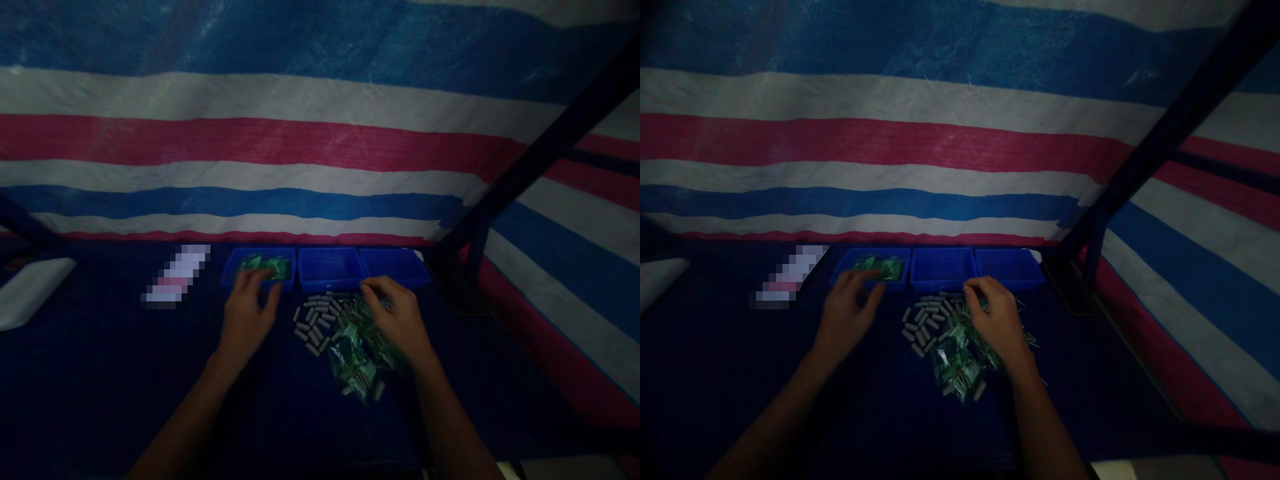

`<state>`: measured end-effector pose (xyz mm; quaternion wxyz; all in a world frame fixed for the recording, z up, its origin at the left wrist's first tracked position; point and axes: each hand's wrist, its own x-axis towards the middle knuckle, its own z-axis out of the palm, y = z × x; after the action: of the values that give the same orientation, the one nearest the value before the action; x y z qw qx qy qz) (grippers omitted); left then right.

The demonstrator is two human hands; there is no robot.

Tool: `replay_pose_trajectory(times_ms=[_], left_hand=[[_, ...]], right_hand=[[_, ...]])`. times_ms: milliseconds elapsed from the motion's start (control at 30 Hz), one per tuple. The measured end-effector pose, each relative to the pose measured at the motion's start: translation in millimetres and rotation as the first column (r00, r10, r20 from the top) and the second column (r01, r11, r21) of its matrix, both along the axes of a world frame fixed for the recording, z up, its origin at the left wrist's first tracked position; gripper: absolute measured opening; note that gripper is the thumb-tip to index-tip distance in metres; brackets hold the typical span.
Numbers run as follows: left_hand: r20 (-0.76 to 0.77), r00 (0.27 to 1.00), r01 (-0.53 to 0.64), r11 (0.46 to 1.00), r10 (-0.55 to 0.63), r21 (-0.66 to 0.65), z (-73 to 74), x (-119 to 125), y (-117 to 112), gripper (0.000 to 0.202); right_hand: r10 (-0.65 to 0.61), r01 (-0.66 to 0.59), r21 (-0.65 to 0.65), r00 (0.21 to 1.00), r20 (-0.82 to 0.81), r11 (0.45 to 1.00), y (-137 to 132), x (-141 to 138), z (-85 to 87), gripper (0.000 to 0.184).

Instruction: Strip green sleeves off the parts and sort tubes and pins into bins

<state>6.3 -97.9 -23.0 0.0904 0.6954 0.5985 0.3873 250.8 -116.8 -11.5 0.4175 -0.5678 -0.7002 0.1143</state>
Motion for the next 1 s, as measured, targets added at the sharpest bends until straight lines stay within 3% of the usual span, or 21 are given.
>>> replay_pose_trajectory(times_ms=[67,133,233,367,433,533,667,800,900,1000], left_hand=[[-0.068,0.962,0.257,0.96,-0.265,-0.108,-2.2,28,-22,0.02],[-0.114,0.904,0.391,0.904,-0.412,-0.173,-6.3,50,-40,0.02],[-0.156,0.856,0.443,0.855,-0.492,-0.27,-12.5,64,-48,0.015],[-0.048,0.842,0.479,0.787,-0.537,-0.389,-7.2,56,-36,0.005],[-0.009,0.881,0.446,0.838,-0.473,-0.315,0.7,48,-28,0.008],[-0.033,0.933,0.357,0.933,-0.359,-0.046,8.7,39,-20,0.01],[-0.194,0.88,0.469,0.858,-0.433,0.209,-0.3,35,-18,0.012],[-0.278,0.858,0.498,0.833,-0.432,0.242,-15.7,32,-21,0.013],[-0.231,0.87,0.485,0.84,-0.436,0.244,-18.6,30,-20,0.014],[-0.066,0.868,0.494,0.844,-0.492,0.208,-14.0,30,-20,0.011]], right_hand=[[0.024,-0.024,-0.015,1.0,0.003,1.0,1,-3,-1.2,0.016],[0.029,-0.029,-0.02,1.0,0.002,0.999,2,-3,-3.3,0.016],[0.032,-0.032,-0.033,0.999,0.0,0.999,3,-4,-6.9,0.016],[0.077,-0.08,-0.087,0.996,-0.037,0.993,2,-12,-8.6,0.016],[0.06,-0.074,-0.138,0.992,-0.108,0.988,0,-18,-8.1,0.018],[-0.026,-0.06,-0.254,0.946,-0.323,0.965,-2,-28,-8.1,0.029],[-0.029,-0.284,-0.341,0.729,-0.684,0.896,-5,-41,-11.5,0.035],[-0.07,-0.395,-0.31,0.518,-0.853,0.865,-6,-47,-12.8,0.021],[-0.116,-0.372,-0.329,0.492,-0.863,0.868,-5,-48,-11.2,0.017],[-0.108,-0.359,-0.348,0.544,-0.832,0.866,-5,-49,-11.8,0.015]])
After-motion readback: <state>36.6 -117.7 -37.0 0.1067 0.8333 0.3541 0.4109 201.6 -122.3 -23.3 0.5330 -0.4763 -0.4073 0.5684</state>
